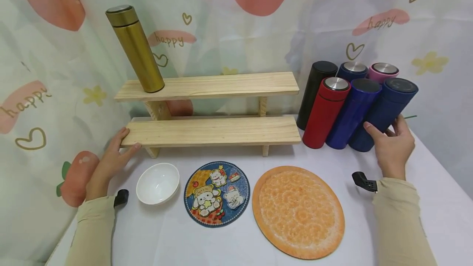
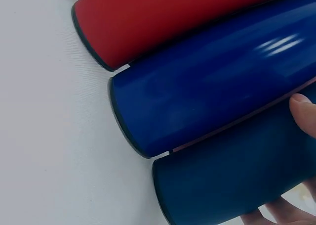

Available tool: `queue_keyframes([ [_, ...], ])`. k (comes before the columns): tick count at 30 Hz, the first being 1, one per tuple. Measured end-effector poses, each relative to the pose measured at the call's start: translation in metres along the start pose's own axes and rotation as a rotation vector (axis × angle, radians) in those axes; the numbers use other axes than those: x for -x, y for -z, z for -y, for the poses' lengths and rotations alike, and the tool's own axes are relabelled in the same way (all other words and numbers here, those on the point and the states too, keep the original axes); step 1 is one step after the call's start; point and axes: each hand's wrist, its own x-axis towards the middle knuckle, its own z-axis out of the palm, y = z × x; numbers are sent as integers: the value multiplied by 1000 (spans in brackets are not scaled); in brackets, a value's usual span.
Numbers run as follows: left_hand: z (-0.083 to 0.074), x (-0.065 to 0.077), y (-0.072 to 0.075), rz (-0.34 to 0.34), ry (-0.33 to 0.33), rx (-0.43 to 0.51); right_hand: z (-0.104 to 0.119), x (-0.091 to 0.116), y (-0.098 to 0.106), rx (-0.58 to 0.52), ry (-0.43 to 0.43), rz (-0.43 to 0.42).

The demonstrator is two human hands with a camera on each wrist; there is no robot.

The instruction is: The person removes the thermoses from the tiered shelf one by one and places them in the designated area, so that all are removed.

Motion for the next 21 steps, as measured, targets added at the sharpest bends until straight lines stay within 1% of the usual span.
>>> queue_keyframes([
  [2,2,0,0,-6,-6,1,-1,0,-2,44,24,9],
  [4,3,-1,0,-11,-15,3,-1,0,-3,58,10,25],
  [6,4,-1,0,-16,-23,1,-1,1,-3,67,-11,38],
  [8,4,-2,-1,-16,-24,1,-1,2,-2,48,-24,40],
  [10,3,-3,-1,-11,-23,2,0,4,-2,52,-11,25],
  [13,1,-4,-2,-5,-16,5,4,9,-3,44,33,-27],
  [14,1,-4,-2,-4,-15,7,7,11,-4,66,55,-50],
  [21,5,-4,-1,-14,-7,4,30,21,-13,56,177,-247],
])
